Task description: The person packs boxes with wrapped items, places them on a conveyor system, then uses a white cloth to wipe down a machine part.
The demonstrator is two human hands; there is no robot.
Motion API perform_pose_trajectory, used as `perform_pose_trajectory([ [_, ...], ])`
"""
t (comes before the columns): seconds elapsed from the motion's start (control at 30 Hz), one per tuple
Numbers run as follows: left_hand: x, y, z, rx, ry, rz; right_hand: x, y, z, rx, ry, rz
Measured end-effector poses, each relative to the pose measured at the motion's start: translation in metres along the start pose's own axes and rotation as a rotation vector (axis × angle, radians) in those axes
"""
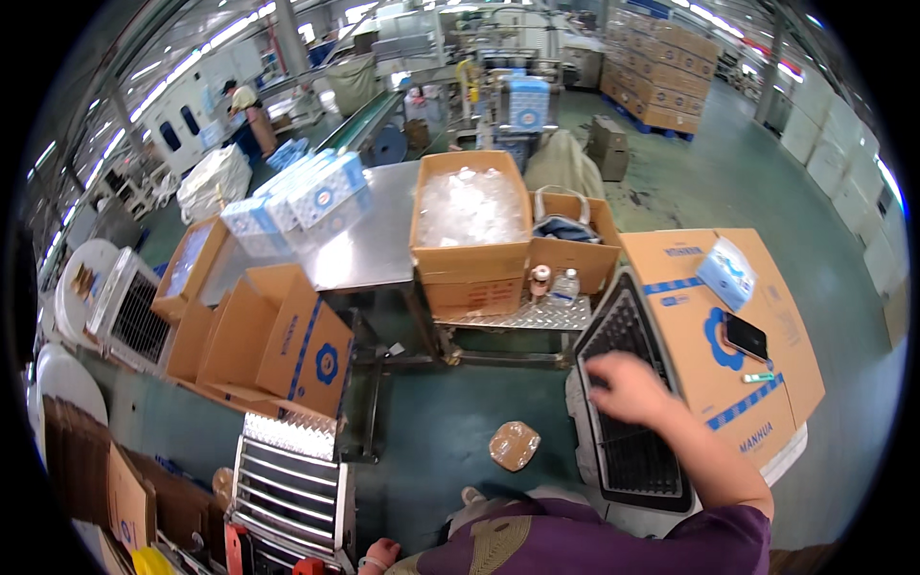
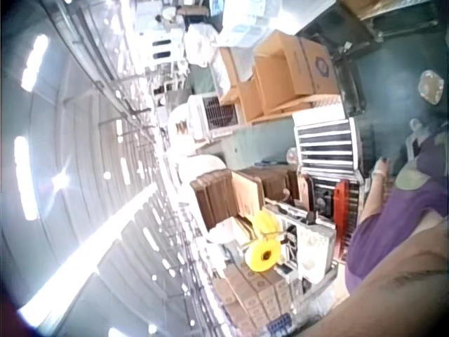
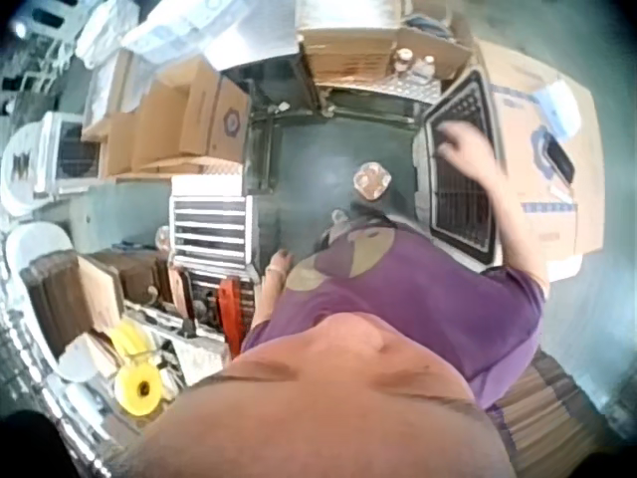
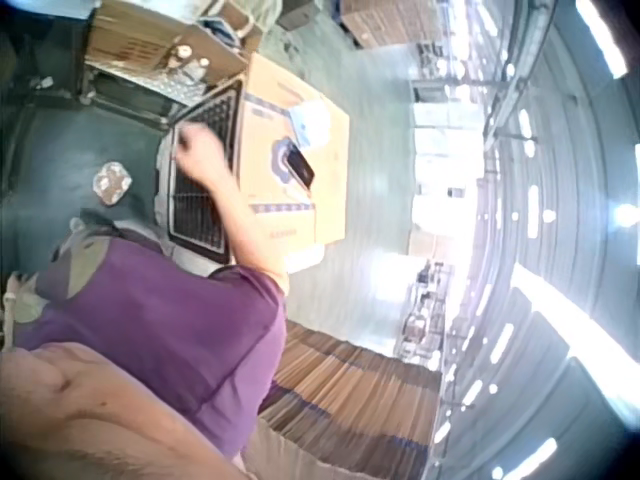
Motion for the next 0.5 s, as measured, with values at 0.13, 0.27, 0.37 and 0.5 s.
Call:
perform_pose_trajectory([
  [0.13, -0.035, 0.076, 0.063, 0.214, -0.378, -0.018, 0.176, -0.004, 0.082, -0.008, -1.081, 0.15],
  [0.27, -0.088, 0.151, 0.106, 0.159, -0.575, 0.343, 0.245, 0.065, 0.195, 0.013, -1.738, 0.085],
  [0.37, -0.109, 0.172, 0.089, 0.075, -0.523, 0.45, 0.297, 0.132, 0.257, 0.262, -1.794, -0.181],
  [0.5, -0.134, 0.184, 0.041, -0.01, -0.374, 0.529, 0.3, 0.087, 0.158, 0.405, -1.652, -0.277],
])
Point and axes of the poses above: each hand's wrist, its own z-axis away from the middle knuckle, its own x-axis out of the palm, y = z × x, the point moved 9 cm from there along -z, towards the middle knuckle, and after that the axes turned 8 degrees about y, right-handed, at the moved point
